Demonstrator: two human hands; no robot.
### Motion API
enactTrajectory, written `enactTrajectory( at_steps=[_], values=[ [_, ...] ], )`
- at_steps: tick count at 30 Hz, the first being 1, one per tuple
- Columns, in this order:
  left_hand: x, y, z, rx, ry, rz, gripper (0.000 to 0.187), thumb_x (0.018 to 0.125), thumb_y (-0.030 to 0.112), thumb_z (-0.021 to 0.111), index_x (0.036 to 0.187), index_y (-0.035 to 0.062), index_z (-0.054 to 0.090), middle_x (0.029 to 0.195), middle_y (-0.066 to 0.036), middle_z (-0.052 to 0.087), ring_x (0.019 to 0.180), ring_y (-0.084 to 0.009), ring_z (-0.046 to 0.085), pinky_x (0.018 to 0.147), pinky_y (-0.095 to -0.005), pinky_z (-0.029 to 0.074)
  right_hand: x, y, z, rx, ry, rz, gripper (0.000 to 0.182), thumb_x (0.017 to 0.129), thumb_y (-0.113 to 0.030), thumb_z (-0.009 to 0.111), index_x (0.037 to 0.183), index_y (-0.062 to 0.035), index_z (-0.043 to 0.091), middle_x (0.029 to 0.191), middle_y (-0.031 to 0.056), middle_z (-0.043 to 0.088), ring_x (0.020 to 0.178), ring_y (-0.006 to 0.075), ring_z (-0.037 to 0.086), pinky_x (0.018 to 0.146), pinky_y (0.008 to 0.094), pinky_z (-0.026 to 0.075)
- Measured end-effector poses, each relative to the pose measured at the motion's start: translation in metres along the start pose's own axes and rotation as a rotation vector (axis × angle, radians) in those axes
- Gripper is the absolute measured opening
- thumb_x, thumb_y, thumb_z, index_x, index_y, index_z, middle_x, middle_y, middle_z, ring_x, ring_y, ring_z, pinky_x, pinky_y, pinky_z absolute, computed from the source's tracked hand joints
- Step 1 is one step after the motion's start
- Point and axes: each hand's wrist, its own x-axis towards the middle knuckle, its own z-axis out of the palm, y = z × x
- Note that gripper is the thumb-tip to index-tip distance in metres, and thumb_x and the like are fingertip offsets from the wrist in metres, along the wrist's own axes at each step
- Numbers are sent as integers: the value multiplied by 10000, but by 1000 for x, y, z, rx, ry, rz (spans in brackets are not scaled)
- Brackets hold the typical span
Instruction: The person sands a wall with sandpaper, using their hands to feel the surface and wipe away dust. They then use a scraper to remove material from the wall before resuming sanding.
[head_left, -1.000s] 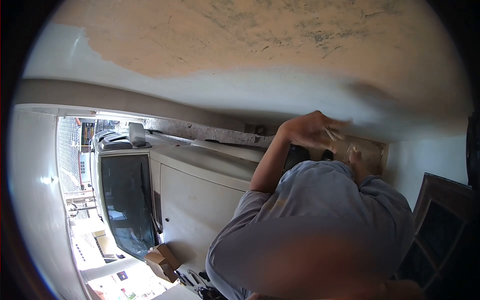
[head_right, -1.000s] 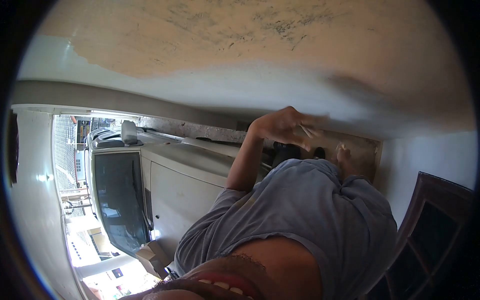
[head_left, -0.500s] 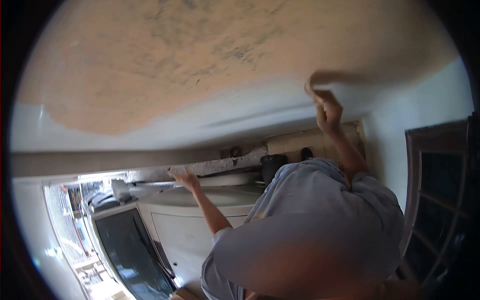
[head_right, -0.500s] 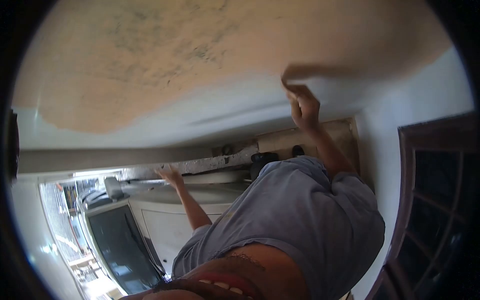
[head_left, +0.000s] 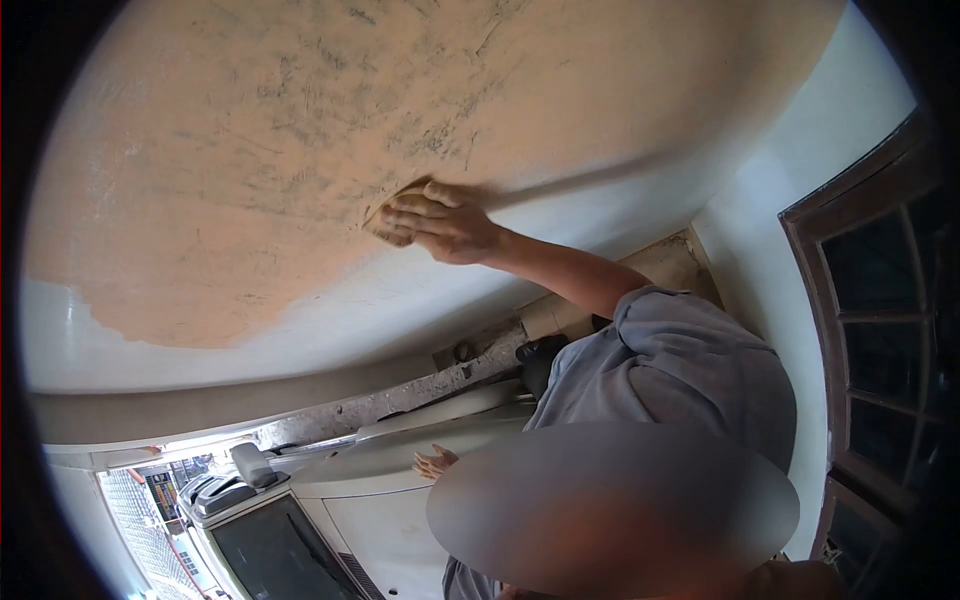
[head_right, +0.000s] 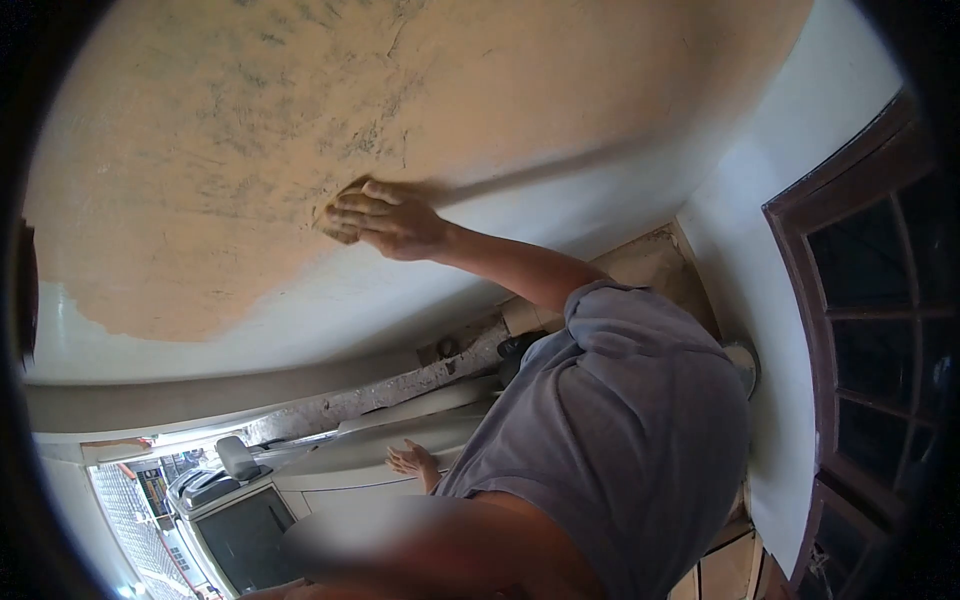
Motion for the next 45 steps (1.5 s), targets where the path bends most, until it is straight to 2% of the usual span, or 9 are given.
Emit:
enactTrajectory(
  at_steps=[2, 4, 6, 11, 20, 24, 33, 39, 45],
  values=[
    [-3, 2, 3, -8, 89, 50, 627, 960, 420, 483, 1437, 30, 365, 1488, -157, 380, 1408, -352, 278, 1160, -492, 197, 7, 15, -2, -186, 128, -191, 316, 946, -172, 461, 1191, -194, 659, 1286, 1, 613, 1234, 156, 532, 1133, 427, 265],
    [-1, 2, 6, -41, 116, 57, 614, 959, 414, 483, 1430, 34, 379, 1476, -157, 396, 1401, -341, 294, 1159, -491, 197, 12, 48, -34, 303, 219, 59, 326, 939, -159, 461, 1200, -186, 655, 1265, 30, 620, 1230, 189, 537, 1121, 437, 281],
    [-6, 1, 9, -78, 129, 55, 601, 959, 409, 483, 1423, 38, 393, 1464, -156, 412, 1395, -331, 309, 1157, -490, 198, 26, 89, -107, -464, 101, 101, 344, 940, -135, 440, 1231, -117, 623, 1205, 89, 635, 1169, 273, 568, 1037, 484, 363],
    [-5, 15, -3, -31, 126, 27, 553, 953, 417, 490, 1377, 63, 468, 1426, -133, 461, 1372, -298, 352, 1141, -502, 205, 16, 128, -124, -274, 625, 469, 298, 884, -145, 548, 1124, 2, 647, 1139, 199, 634, 1128, 287, 591, 969, 459, 439],
    [-8, 21, -19, 15, -55, 1, 496, 966, 480, 417, 1246, 125, 621, 1326, -56, 582, 1366, -279, 360, 1155, -485, 147, -60, 73, -83, -324, -98, 26, 352, 858, -131, 599, 1188, -218, 682, 1254, -19, 640, 1266, 173, 508, 1129, 447, 291],
    [-5, 21, -13, 41, -29, -41, 486, 970, 473, 404, 1194, 130, 664, 1283, -72, 614, 1367, -278, 358, 1156, -476, 149, 9, 62, -68, -437, -4, -151, 377, 886, -290, 641, 1259, -339, 617, 1391, -87, 529, 1315, 178, 434, 1119, 469, 281],
    [-4, 20, -15, 30, -79, 2, 503, 983, 469, 368, 1151, 121, 691, 1252, -86, 632, 1355, -277, 374, 1164, -488, 127, 90, 52, -82, -448, -170, -642, 300, 915, -322, 599, 1195, -225, 646, 1343, -73, 572, 1252, 103, 509, 1099, 389, 365],
    [-5, 25, -27, 46, -110, -26, 507, 987, 469, 361, 1138, 118, 694, 1230, -78, 643, 1353, -280, 375, 1164, -498, 118, -36, 179, -188, -565, -241, -400, 278, 882, -223, 628, 1141, -158, 705, 1273, 43, 633, 1209, 256, 566, 1110, 474, 292],
    [-3, 25, -25, 60, -117, 7, 499, 985, 473, 365, 1141, 133, 695, 1219, -57, 651, 1357, -270, 371, 1163, -508, 116, 3, 68, -51, -412, -36, -204, 294, 927, -297, 548, 1200, -253, 649, 1392, -45, 540, 1316, 181, 459, 1133, 491, 191]
  ],
)
